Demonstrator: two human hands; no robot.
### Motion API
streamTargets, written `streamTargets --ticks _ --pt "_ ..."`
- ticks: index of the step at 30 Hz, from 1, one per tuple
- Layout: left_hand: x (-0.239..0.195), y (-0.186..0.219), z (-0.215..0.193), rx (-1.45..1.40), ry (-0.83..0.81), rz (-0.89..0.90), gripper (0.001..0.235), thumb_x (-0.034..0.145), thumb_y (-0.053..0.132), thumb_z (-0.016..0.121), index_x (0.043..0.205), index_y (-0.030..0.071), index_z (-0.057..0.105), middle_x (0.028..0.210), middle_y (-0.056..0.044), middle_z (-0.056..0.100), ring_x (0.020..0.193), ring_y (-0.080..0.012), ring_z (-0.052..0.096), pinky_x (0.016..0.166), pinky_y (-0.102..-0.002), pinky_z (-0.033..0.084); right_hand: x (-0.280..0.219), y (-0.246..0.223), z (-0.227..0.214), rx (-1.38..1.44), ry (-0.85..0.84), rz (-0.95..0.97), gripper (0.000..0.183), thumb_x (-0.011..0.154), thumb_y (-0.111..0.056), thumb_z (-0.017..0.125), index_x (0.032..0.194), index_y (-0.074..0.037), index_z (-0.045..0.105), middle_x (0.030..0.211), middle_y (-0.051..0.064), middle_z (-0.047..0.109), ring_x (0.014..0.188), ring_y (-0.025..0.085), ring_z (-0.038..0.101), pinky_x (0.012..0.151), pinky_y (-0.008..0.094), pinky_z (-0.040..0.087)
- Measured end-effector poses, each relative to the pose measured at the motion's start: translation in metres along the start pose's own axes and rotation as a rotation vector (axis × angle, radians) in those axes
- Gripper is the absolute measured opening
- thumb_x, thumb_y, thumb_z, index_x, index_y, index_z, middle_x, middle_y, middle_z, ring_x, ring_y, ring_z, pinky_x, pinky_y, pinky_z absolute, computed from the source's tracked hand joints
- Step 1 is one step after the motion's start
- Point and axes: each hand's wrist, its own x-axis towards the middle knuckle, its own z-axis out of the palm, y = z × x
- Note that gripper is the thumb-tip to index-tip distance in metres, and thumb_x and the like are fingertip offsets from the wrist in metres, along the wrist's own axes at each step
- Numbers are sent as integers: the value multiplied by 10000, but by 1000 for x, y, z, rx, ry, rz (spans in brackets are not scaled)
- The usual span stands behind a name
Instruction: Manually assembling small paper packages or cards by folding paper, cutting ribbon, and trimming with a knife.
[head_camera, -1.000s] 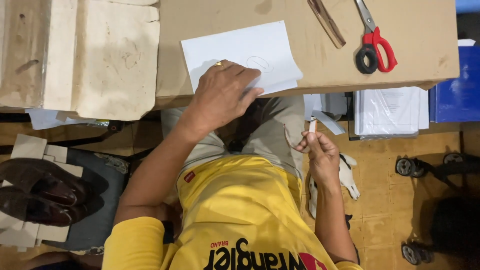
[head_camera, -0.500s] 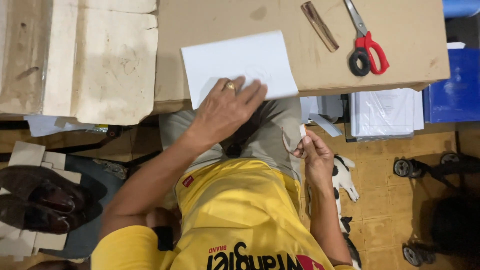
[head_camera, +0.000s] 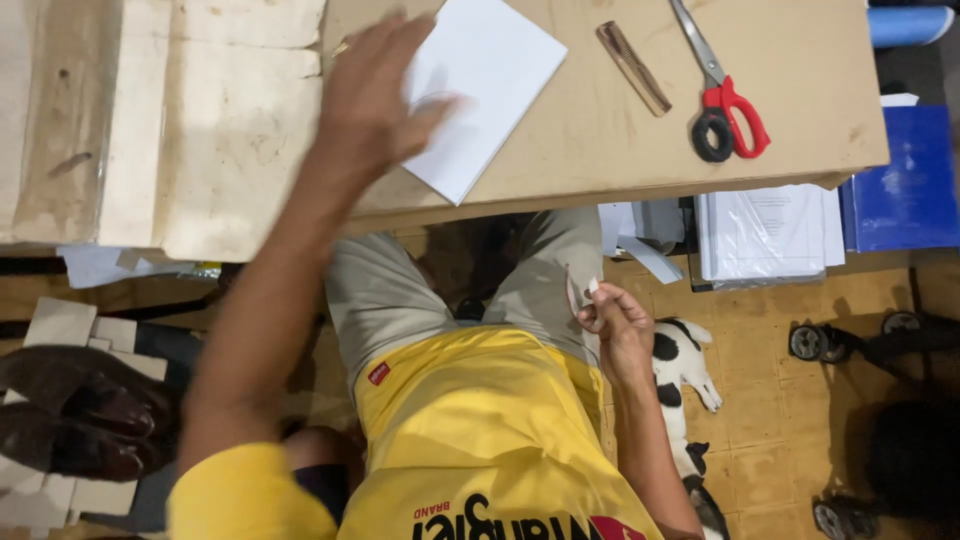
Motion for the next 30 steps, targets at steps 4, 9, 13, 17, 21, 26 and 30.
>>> streamTargets --ticks 4,9,13,17,21,26,30 --pt "41 45 11 -17 -568 -534 1279 706 960 725 1570 130 280 1628 -301 113 1465 -519 256 1137 -657 256 -21 -20 31 -224 -19 -51 175 976 -175 706 1069 -37 761 752 80 704 632 123 623 649 247 545" --pt "20 38 23 -70 -559 -181 1187 611 774 814 1534 177 366 1553 -311 257 1392 -534 282 1090 -638 229 -19 -18 16 -207 -16 -152 175 987 -161 695 1083 -22 743 755 84 687 650 138 617 651 268 543" --pt "-4 65 -19 -162 -793 -14 1247 611 592 878 1620 220 247 1667 -294 -20 1539 -466 -41 1190 -655 -71 -14 -17 8 -216 -23 -212 177 1025 -184 665 1105 -44 738 730 49 667 673 112 612 681 247 527" --pt "-33 99 4 -43 -639 150 1150 703 697 762 1619 198 278 1667 -269 66 1525 -474 83 1192 -667 54 -10 -24 25 -144 -88 -319 149 1040 -179 655 1035 -42 713 748 55 651 685 131 616 684 270 580" --pt "-60 113 55 12 54 358 431 850 229 808 1256 154 687 1176 -58 646 1116 -289 640 910 -462 570 -2 -20 44 -188 68 -416 155 1014 -101 706 1086 35 720 824 130 662 693 196 702 697 346 626" --pt "-41 123 28 93 250 283 178 968 206 680 1142 191 713 1004 11 691 857 -195 715 706 -278 618 5 -45 103 -109 69 -477 131 1006 -111 721 1035 17 719 768 121 661 650 173 696 660 311 627" --pt "-34 120 19 -34 218 180 254 1004 229 634 1250 253 691 1106 52 734 943 -166 735 734 -259 605 24 -55 129 -38 82 -589 123 1009 -79 713 1012 43 716 726 134 659 588 183 704 571 291 607"
